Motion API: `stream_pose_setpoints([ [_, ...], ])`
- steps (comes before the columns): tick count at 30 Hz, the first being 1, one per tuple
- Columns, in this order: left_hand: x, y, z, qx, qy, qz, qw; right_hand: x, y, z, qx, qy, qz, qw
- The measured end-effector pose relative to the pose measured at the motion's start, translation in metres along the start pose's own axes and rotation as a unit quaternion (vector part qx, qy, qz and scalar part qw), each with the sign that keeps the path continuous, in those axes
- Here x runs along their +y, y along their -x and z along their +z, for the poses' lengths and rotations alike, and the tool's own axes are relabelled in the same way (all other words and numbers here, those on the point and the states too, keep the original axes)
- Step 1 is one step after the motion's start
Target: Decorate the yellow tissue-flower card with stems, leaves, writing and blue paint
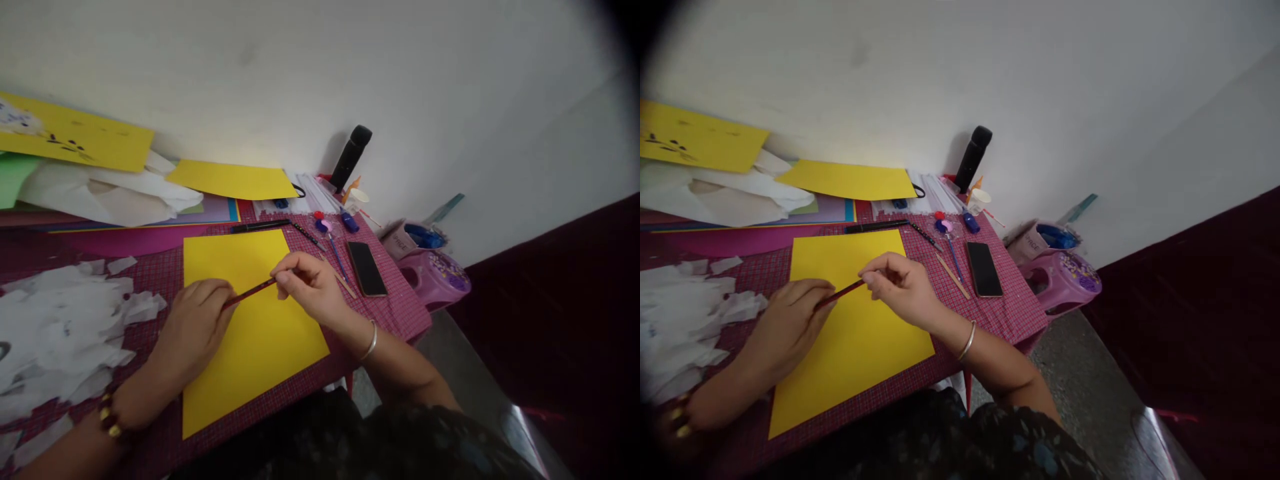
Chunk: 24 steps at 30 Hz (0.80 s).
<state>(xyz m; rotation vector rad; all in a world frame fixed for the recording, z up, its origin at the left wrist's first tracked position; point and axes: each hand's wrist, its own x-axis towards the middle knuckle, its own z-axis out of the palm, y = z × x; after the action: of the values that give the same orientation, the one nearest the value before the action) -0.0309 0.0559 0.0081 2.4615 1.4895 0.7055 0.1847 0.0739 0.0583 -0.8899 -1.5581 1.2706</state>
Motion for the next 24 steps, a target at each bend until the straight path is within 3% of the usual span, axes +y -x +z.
stream_pose_setpoints([
  [3, 0.005, -0.002, 0.005, -0.019, -0.01, -0.003, 1.0, 0.019, -0.006, 0.007, -0.084, -0.072, 0.082, 0.991],
  [4, 0.007, -0.002, 0.007, -0.016, -0.015, -0.004, 1.0, 0.026, -0.009, 0.006, -0.086, -0.087, 0.103, 0.987],
  [7, 0.008, -0.001, 0.011, 0.015, -0.038, -0.033, 0.999, 0.043, -0.022, -0.007, 0.031, -0.155, 0.135, 0.978],
  [9, 0.004, 0.002, 0.012, 0.01, -0.065, -0.062, 0.996, 0.047, -0.031, -0.021, 0.115, -0.211, 0.161, 0.957],
  [13, -0.005, 0.008, 0.013, -0.051, -0.094, -0.077, 0.991, 0.049, -0.041, -0.042, 0.18, -0.263, 0.232, 0.919],
  [16, -0.004, 0.009, 0.01, -0.045, -0.081, -0.051, 0.994, 0.051, -0.039, -0.041, 0.163, -0.26, 0.236, 0.922],
  [20, 0.004, 0.008, 0.005, -0.006, -0.042, -0.031, 0.999, 0.056, -0.027, -0.026, 0.089, -0.233, 0.199, 0.948],
  [24, 0.008, 0.009, 0.008, -0.027, -0.042, -0.031, 0.998, 0.052, -0.019, -0.022, 0.058, -0.171, 0.141, 0.973],
])
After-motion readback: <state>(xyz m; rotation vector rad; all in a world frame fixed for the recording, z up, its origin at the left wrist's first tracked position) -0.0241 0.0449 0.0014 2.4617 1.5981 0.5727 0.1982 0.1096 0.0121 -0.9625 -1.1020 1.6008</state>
